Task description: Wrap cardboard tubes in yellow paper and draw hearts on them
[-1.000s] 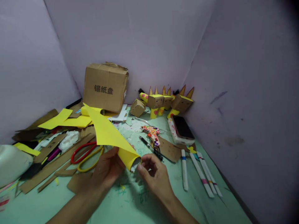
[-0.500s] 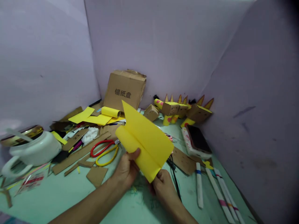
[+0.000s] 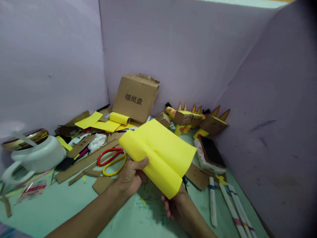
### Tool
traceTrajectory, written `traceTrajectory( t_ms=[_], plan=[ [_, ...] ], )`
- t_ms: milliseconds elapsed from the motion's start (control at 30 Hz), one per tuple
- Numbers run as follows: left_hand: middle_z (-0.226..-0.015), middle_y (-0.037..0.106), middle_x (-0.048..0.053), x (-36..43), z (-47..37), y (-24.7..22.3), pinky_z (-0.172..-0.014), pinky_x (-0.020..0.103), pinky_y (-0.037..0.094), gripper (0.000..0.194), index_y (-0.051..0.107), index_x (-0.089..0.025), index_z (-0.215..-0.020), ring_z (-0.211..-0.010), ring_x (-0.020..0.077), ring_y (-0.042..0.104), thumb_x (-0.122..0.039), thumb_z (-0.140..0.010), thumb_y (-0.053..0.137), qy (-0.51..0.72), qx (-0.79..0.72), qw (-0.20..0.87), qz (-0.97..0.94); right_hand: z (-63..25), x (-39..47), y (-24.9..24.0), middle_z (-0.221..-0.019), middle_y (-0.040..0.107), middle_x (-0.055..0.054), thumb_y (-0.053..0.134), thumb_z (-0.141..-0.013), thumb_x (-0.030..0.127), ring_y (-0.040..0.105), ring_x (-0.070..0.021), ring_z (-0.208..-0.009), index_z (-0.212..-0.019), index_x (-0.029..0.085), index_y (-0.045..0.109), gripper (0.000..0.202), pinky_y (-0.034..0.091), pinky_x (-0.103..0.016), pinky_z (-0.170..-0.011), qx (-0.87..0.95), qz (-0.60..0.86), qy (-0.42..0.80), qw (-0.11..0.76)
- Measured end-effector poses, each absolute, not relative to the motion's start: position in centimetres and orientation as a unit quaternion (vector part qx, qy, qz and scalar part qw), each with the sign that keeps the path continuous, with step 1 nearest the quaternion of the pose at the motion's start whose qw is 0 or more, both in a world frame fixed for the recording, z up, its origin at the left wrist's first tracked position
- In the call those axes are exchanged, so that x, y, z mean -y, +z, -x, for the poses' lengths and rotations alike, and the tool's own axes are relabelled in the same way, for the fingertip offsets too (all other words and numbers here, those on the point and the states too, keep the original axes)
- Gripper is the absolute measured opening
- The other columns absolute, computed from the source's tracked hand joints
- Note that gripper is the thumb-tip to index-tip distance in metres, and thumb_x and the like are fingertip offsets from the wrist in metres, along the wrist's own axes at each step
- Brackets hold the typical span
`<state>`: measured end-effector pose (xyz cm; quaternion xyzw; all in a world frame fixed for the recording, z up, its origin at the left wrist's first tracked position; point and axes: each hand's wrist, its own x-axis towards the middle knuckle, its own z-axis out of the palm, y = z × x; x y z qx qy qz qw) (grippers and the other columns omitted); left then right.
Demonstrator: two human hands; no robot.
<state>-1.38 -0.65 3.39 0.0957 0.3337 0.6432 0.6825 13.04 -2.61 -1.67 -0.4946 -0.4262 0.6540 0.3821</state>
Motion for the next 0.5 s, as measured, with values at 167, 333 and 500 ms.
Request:
traceTrajectory(
  t_ms=[167,333,500],
  plan=[
    [-0.091,0.073,0.012,0.3,0.8,2.9,-0.084,0.038,0.054,0.039,0.062,-0.01,-0.107,-0.088,0.0244,0.067,0.004,-0.071,0.057,0.661,-0.362,0.655,-0.054,-13.4,3.0,-0.8,-0.076,0.073,-0.013,0.07,-0.057,0.031,0.067,-0.0244,-0.063,-0.072,0.013,0.072,0.023,0.054,-0.035,-0.057,0.368,0.43,0.67,0.48],
    [-0.091,0.072,0.012,0.2,1.0,2.7,-0.084,0.042,0.054,0.038,0.061,-0.011,-0.109,-0.09,0.0263,0.067,0.0,-0.073,0.058,0.667,-0.351,0.655,-0.05,-14.1,3.3,0.1,-0.105,0.07,-0.01,0.066,-0.064,0.033,0.064,-0.0326,-0.096,-0.09,0.022,0.074,0.029,0.053,-0.044,-0.078,0.334,0.336,0.688,0.549],
    [-0.086,0.073,0.01,0.9,1.1,2.6,-0.086,0.042,0.053,0.05,0.059,-0.013,-0.115,-0.091,0.0279,0.067,0.003,-0.067,0.061,0.645,-0.303,0.692,-0.113,-14.3,3.2,-0.6,-0.1,0.071,-0.014,0.078,-0.06,0.036,0.065,-0.0322,-0.091,-0.106,0.016,0.066,0.052,0.052,-0.043,-0.078,0.36,0.375,0.648,0.557]
  ],
)
